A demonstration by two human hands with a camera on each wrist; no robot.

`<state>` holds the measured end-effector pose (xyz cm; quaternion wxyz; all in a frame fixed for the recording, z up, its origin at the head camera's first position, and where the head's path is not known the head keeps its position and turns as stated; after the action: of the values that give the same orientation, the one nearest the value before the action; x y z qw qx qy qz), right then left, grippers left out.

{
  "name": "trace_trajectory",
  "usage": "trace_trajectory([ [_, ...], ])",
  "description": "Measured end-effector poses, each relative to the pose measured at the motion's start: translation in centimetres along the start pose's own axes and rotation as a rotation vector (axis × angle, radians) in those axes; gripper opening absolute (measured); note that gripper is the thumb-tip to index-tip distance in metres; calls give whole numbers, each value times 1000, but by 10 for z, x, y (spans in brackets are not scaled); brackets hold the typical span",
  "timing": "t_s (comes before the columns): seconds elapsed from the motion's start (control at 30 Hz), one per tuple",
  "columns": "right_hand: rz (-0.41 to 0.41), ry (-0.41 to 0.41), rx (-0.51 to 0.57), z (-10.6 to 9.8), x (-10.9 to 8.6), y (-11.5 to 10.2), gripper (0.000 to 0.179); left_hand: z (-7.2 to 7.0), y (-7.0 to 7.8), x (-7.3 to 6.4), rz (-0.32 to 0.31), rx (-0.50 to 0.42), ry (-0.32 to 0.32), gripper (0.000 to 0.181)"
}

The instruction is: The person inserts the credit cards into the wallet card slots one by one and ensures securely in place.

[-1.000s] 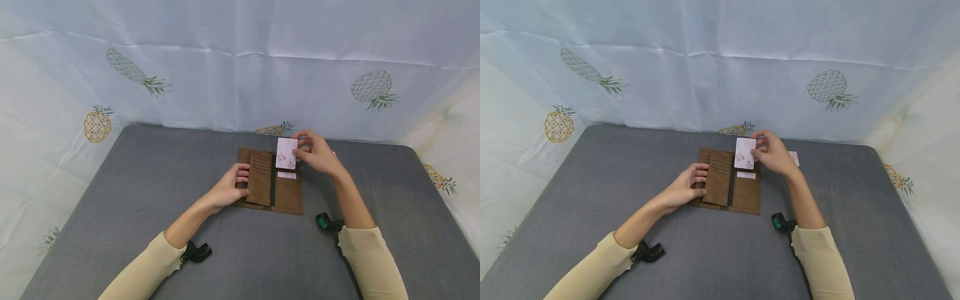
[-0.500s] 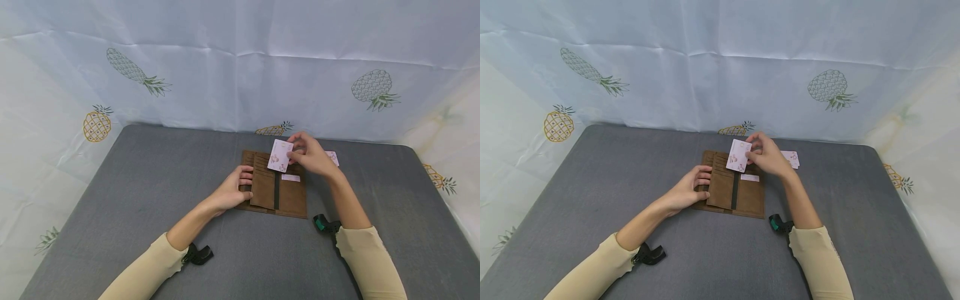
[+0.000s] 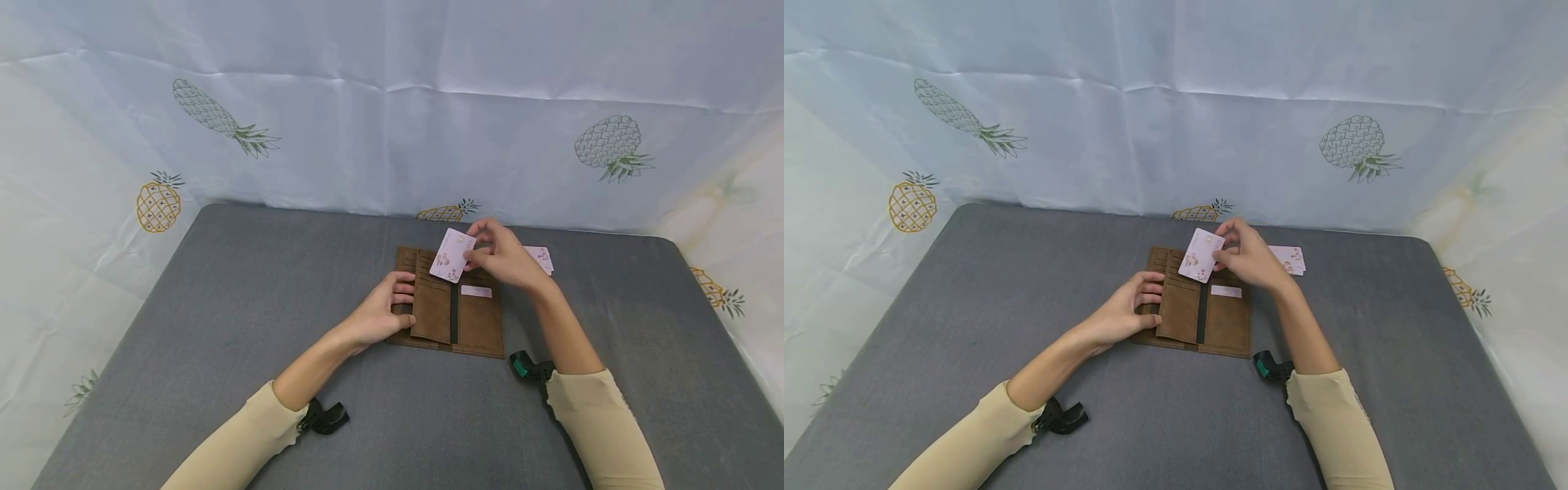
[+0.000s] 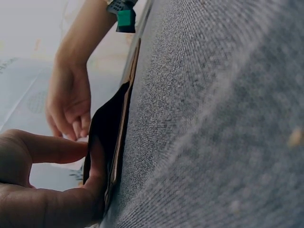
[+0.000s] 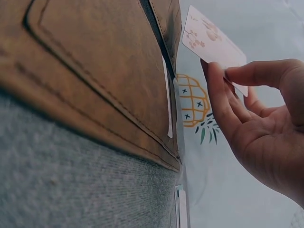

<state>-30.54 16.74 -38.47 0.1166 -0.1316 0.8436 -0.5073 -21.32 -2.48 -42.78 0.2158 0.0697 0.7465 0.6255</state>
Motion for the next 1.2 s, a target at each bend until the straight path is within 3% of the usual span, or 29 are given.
trace_trajectory([
  [0.37, 13, -40, 87, 11, 3, 4, 39, 0, -1, 1, 6, 5, 5, 73],
  [1.2, 19, -118, 54, 25, 1, 6, 38, 0, -1, 0, -4, 8, -2, 73],
])
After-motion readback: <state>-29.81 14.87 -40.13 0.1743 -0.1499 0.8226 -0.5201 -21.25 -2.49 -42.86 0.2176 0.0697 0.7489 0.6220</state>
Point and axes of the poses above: each hand's wrist, its own x-axis towards the middle knuckle, its own z-axis out of the palm, y = z × x, the point moved 10 cm from there along x, towards the middle knuckle, and after that the axes turned 3 degrees about y, right-handed, at the moved point
